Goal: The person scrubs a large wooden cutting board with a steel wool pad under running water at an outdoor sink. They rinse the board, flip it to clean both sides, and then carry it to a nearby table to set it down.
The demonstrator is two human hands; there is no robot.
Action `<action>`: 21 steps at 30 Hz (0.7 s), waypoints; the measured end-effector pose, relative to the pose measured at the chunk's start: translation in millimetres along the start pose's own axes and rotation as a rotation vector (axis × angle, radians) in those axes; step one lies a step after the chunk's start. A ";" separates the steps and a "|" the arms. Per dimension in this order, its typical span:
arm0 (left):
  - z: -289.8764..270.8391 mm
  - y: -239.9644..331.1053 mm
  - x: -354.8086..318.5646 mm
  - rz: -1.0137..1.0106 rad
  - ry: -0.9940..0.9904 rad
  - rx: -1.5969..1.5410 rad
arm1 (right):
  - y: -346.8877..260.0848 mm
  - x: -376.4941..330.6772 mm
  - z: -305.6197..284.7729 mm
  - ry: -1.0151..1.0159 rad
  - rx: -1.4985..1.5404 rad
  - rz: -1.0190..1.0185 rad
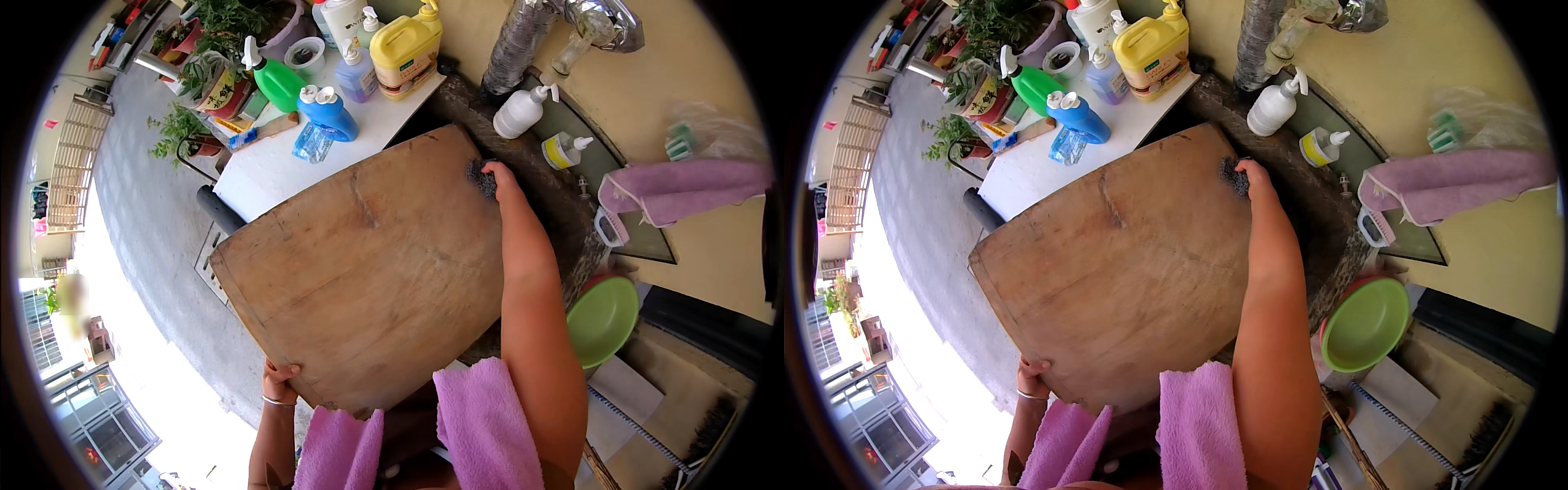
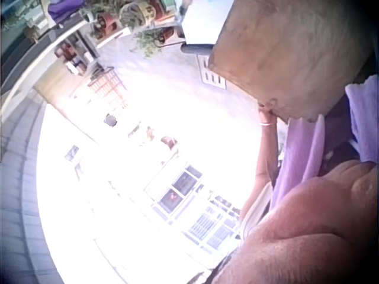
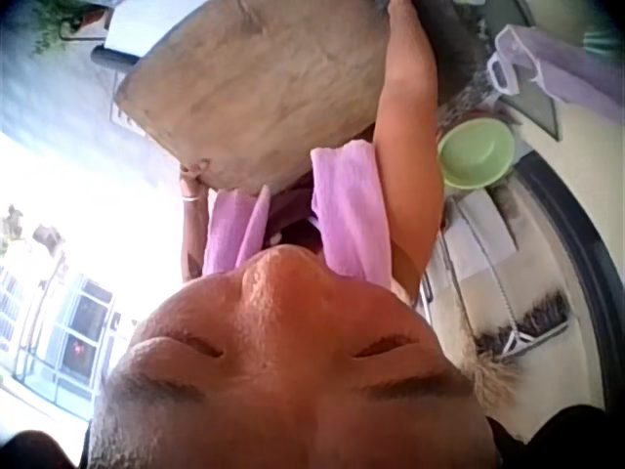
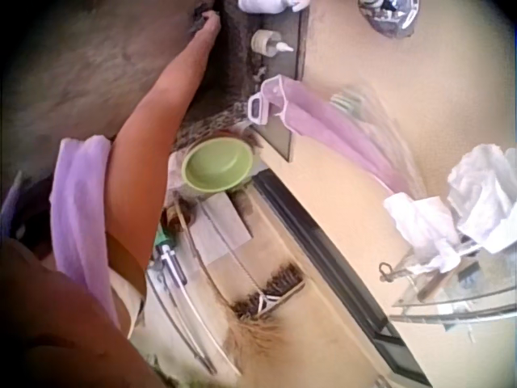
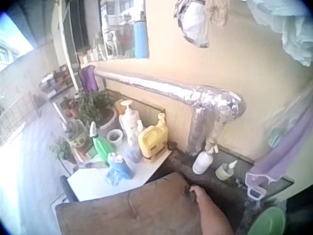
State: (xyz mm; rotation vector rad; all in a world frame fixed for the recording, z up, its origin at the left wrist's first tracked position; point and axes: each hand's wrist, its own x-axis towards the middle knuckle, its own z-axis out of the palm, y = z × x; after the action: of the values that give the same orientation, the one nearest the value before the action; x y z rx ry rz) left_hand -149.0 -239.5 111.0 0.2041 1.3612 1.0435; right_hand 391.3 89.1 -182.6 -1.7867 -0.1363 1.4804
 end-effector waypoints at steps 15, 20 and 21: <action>44.7 -78.5 -31.2 -0.066 0.024 -0.147 | -171.9 -360.1 -15.3 0.096 -0.347 -1.302; 43.9 -84.0 -25.7 -0.126 0.039 -0.189 | -243.9 -456.9 28.4 0.380 -0.876 -1.574; 39.7 -82.5 -23.1 -0.171 0.020 -0.159 | -247.8 -463.9 39.0 0.410 -0.987 -1.550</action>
State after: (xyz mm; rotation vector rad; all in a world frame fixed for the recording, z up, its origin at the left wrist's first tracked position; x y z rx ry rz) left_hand -71.2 -284.9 82.6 -0.0409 1.2829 1.0059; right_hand 309.5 25.9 334.6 -1.6990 -1.7724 -0.1759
